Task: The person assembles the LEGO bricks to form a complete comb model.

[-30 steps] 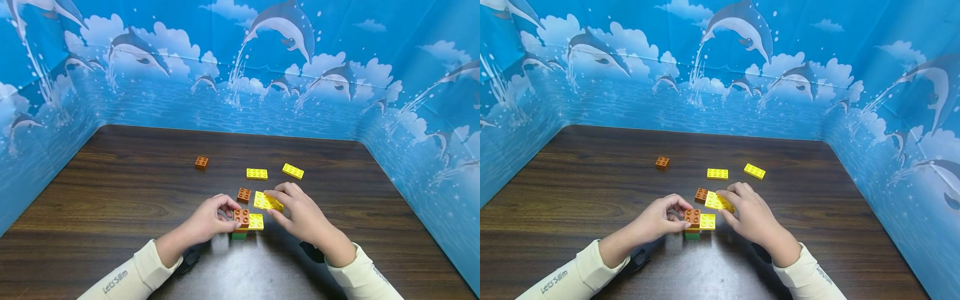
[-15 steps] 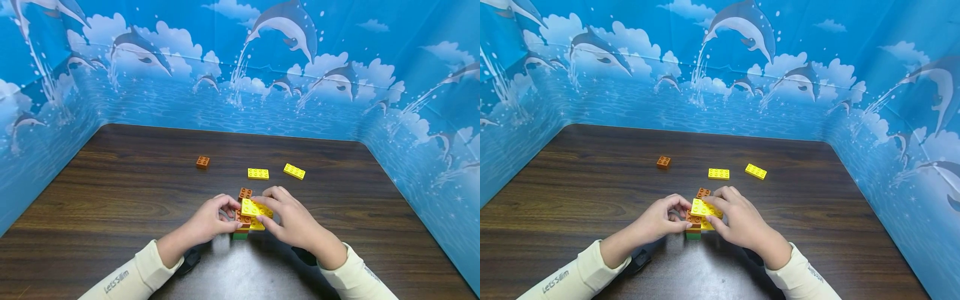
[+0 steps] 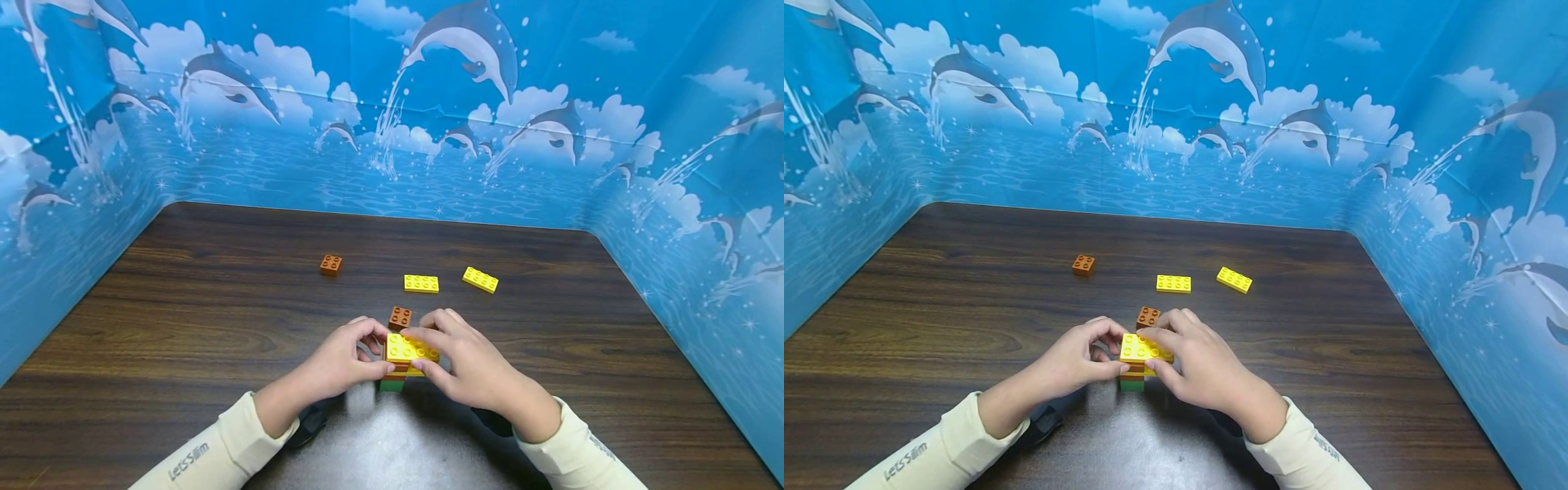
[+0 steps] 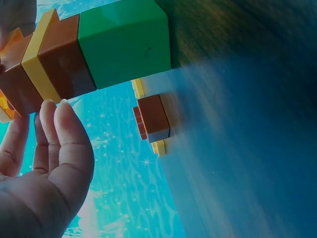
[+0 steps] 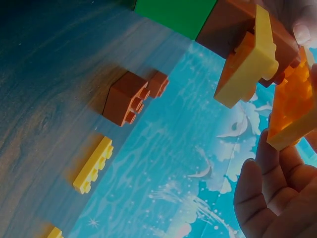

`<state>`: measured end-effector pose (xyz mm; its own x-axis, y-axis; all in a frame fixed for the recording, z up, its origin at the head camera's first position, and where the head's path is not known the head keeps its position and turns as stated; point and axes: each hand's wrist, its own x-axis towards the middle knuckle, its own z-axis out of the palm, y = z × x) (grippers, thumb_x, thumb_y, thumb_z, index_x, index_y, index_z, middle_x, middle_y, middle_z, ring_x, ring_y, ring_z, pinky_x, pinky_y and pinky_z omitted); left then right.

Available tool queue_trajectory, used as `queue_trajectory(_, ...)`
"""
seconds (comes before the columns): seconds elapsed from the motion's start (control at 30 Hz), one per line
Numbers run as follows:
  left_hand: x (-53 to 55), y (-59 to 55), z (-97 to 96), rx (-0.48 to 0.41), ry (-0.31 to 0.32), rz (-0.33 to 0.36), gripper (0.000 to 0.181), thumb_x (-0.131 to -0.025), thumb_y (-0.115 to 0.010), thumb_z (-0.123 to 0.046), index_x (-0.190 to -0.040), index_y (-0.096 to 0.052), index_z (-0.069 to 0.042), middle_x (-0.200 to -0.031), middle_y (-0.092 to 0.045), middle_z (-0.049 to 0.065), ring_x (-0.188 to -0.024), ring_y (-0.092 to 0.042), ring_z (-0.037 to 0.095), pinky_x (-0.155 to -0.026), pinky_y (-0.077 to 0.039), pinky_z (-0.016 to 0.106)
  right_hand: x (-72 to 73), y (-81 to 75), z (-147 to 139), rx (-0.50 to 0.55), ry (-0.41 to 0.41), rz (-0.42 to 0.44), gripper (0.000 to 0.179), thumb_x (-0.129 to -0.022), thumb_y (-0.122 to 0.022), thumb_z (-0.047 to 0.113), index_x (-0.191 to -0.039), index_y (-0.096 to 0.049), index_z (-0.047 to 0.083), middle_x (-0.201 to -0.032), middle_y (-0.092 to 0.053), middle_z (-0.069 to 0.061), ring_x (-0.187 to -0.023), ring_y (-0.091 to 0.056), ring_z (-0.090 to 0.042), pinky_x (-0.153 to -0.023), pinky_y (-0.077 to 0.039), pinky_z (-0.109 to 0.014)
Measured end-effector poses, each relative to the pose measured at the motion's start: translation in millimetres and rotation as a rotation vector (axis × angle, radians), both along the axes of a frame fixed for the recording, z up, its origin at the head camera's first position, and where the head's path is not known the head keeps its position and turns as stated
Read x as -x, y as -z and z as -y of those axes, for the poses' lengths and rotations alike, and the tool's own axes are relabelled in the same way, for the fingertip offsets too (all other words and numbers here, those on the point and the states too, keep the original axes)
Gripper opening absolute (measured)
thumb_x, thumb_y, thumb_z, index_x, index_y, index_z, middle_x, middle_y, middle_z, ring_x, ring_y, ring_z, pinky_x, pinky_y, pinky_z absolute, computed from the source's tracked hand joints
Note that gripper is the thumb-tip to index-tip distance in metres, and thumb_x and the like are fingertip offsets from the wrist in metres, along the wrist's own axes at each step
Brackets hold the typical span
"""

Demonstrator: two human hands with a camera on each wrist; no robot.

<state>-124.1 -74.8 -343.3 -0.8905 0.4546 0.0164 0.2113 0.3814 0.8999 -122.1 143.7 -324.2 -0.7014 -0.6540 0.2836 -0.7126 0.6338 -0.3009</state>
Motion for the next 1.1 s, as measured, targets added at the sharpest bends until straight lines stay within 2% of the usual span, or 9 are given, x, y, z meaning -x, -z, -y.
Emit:
queue_trajectory(0.37,-0.6,-1.3,1.1,0.000,0.020,0.028,0.032,-0.076,-0.069,-0.015,-0.104,-0.056,-0.007,-0.097,-0.050,0.004,-0.085,-0.050,0.018,-0.069,-0.048,0.025,-0.7,-3.6,2.5,-0.065,-0.008,-0.035,0.040,-0.081,-0.065,0.031,-0.119,-0.059,0.018,-0.101,-0.047,0.008,-0.088,-0.038,-0.006,-0.068,-0.039,-0.022)
queue_trajectory(0.63,0.0,-0.9,1.9,-0.025,0.023,0.023,0.034,-0.076,-0.069,-0.015,-0.105,-0.056,-0.006,-0.097,-0.050,0.004,-0.085,-0.050,0.018,-0.069,-0.048,0.026,-1.2,-6.7,4.9,-0.109,-0.011,-0.086,0.039,-0.081,-0.065,0.032,-0.117,-0.060,0.018,-0.099,-0.048,0.007,-0.084,-0.037,-0.007,-0.065,-0.037,-0.021)
queue_trajectory(1.1,0.0,0.5,2.9,-0.059,0.014,-0.004,0.030,-0.077,-0.068,-0.017,-0.103,-0.057,-0.007,-0.097,-0.051,0.005,-0.085,-0.050,0.019,-0.069,-0.048,0.026,-1.8,-9.9,7.3,-0.143,-0.020,-0.124,0.039,-0.079,-0.067,0.030,-0.115,-0.061,0.018,-0.097,-0.049,0.006,-0.082,-0.038,-0.008,-0.063,-0.037,-0.021)
